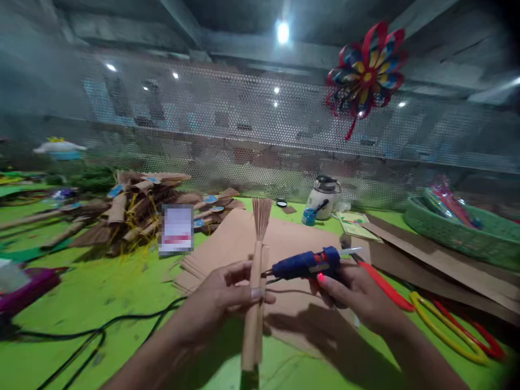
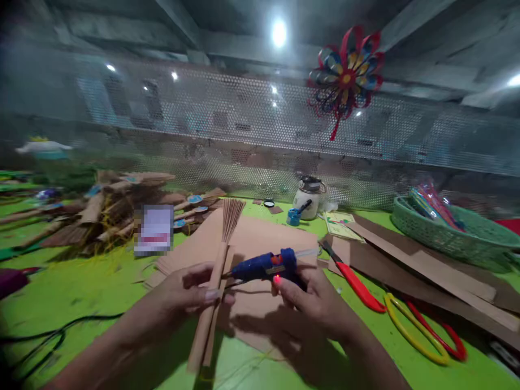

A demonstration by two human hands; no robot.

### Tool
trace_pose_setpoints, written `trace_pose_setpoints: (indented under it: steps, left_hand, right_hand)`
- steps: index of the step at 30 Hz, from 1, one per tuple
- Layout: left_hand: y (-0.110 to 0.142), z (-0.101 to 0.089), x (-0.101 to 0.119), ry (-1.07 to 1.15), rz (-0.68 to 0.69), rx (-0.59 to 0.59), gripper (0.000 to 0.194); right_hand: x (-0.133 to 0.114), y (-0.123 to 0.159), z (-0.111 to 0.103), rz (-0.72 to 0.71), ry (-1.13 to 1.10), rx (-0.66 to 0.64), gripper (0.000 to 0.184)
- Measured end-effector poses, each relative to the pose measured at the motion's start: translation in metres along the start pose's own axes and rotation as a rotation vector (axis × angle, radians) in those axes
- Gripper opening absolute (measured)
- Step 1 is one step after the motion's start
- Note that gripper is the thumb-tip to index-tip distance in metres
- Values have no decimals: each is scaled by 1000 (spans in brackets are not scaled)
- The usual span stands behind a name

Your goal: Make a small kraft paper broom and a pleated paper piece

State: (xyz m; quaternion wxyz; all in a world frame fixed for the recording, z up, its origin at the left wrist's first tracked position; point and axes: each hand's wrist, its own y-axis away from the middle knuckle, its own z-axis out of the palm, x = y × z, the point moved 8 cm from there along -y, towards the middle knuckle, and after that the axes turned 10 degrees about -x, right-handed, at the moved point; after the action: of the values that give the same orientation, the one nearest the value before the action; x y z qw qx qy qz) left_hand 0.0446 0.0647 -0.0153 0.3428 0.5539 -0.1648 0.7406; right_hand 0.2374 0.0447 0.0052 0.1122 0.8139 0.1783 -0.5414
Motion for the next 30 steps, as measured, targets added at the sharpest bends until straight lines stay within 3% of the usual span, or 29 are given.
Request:
trace_pose_setpoints:
  steps: [7,16,23,30]
  left_hand:
    - [1,1,1,24,39,-41,48]
    - [1,1,3,73,53,-49,41]
    - [0,-1,1,84,53,-40,44]
    - [1,-3,0,91,37,-4,42]
  right_hand:
    - [-3,3,-8,31,11,115,42]
    - [-3,5,0,-16,-7,22,39]
    - [4,5,-10,-19,44,116,39]
    - [-4,8,-4,-34,56,59,38]
